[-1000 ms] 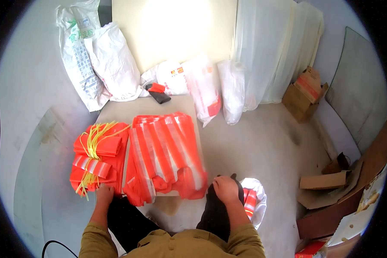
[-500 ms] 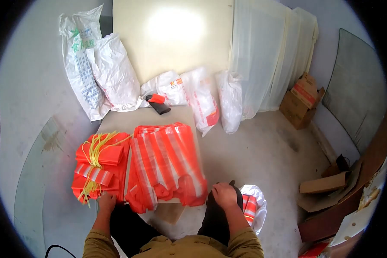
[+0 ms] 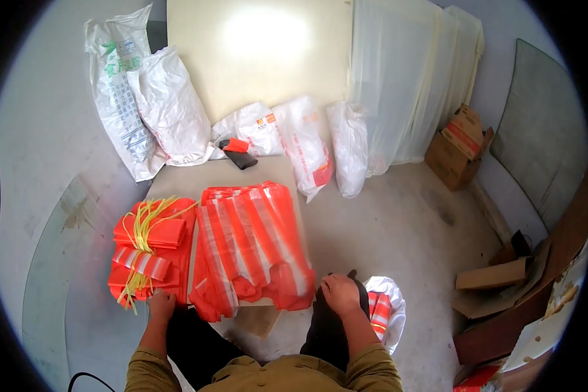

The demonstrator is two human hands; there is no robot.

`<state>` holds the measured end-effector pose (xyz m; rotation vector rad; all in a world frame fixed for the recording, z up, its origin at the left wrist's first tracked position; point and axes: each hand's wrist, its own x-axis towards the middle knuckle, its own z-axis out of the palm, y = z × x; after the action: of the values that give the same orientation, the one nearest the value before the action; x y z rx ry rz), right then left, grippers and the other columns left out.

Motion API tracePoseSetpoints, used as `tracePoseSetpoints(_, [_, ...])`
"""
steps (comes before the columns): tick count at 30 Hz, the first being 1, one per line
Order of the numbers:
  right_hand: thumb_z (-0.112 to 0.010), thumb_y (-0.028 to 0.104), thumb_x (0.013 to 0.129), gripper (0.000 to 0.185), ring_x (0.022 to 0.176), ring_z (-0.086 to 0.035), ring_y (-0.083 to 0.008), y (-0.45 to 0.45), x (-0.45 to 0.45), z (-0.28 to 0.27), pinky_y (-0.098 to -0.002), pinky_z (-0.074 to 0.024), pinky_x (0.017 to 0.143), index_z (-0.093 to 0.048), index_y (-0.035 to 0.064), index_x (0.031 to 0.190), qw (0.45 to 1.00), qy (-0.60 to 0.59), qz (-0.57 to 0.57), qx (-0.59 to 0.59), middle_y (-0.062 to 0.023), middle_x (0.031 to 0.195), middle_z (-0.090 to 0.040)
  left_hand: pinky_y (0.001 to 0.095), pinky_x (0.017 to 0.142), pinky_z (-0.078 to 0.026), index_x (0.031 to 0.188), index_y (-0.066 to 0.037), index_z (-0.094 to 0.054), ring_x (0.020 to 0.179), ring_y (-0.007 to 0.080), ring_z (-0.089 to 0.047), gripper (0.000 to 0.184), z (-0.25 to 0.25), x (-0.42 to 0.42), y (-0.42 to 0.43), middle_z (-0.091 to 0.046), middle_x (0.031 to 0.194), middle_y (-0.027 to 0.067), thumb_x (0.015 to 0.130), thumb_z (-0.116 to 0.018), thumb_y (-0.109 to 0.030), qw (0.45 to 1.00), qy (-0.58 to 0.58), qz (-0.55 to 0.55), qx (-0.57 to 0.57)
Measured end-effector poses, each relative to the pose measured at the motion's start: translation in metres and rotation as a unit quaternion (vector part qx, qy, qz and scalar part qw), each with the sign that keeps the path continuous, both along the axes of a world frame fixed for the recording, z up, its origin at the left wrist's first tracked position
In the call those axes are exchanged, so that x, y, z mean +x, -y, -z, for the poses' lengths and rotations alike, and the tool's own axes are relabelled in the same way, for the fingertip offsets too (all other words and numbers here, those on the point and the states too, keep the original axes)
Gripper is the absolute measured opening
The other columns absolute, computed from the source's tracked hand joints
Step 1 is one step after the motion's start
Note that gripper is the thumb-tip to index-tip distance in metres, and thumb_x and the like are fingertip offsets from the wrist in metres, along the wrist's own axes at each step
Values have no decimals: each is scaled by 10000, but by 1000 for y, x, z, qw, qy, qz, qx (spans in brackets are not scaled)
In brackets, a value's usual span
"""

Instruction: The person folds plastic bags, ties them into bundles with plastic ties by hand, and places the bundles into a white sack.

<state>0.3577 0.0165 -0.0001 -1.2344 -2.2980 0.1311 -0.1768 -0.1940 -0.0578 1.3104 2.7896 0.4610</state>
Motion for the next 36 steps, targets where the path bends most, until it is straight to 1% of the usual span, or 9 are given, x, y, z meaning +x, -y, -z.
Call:
tracePoseSetpoints(2, [-692,215,915,159,960,-693,-330,0,0,1,-443,-558,848,-725,80,993,1000,-3,0,0,-108,975,-728,535,797,-545,844,-17,-768,872,426,-688,422,11,-8,-1,-705,927,238,916,-604,-399,1000,5,-6,-14])
tracePoseSetpoints(5, [-663,213,931,149,947,-672,-346,-1,0,2,-464,-545,836,-716,80,975,1000,-24,-10,6,-118,950,-702,538,789,-540,829,-13,-758,879,423,-683,417,4,-4,0,-697,924,236,914,-611,-394,1000,-15,0,0])
tracePoseSetpoints(8, [-664,209,931,149,949,-671,-346,-1,-1,1,-460,-544,837,-719,81,980,1000,-25,-14,4,-119,953,-701,541,787,-534,814,-8,-747,893,419,-678,403,8,-6,2,-686,933,235,910,-627,-380,999,-28,13,29])
tracePoseSetpoints(11, [-665,205,929,146,947,-671,-347,-1,0,2,-459,-544,838,-719,80,980,1000,-24,-17,4,-121,958,-700,536,798,-535,827,-4,-747,905,420,-674,374,5,-5,3,-678,943,235,896,-658,-360,1000,2,8,30])
tracePoseSetpoints(14, [-668,204,926,146,950,-670,-348,0,-2,-2,-459,-543,841,-719,78,980,1000,-22,-15,8,-125,962,-699,530,805,-539,845,-5,-750,912,422,-678,366,-1,1,3,-688,952,238,888,-681,-362,999,4,-4,40])
tracePoseSetpoints(17, [-669,205,925,149,959,-671,-347,-1,-1,0,-458,-543,848,-719,75,981,999,-26,-17,3,-126,972,-704,523,812,-546,870,-10,-757,924,422,-686,369,-2,-1,1,-701,972,239,891,-693,-373,999,34,-8,11])
tracePoseSetpoints(23, [-671,207,920,153,970,-672,-345,-1,-4,-5,-456,-544,856,-720,76,982,999,-29,-13,-15,-129,995,-711,524,810,-551,903,-31,-769,924,418,-694,389,1,-3,0,-711,983,230,909,-680,-409,1000,16,-11,9])
tracePoseSetpoints(29, [-671,208,915,142,959,-671,-342,0,-10,-10,-454,-545,843,-714,82,962,999,-32,-21,-5,-122,961,-699,523,811,-550,897,-37,-770,924,413,-693,394,1,-2,0,-707,972,228,916,-670,-417,1000,15,-12,9])
tracePoseSetpoints(36, [-663,221,928,138,945,-674,-333,0,-18,-12,-452,-546,834,-713,94,950,999,-33,-32,-6,-115,936,-695,520,783,-555,882,-43,-763,875,405,-710,402,1,-2,0,-734,893,219,927,-653,-427,1000,23,-13,13])
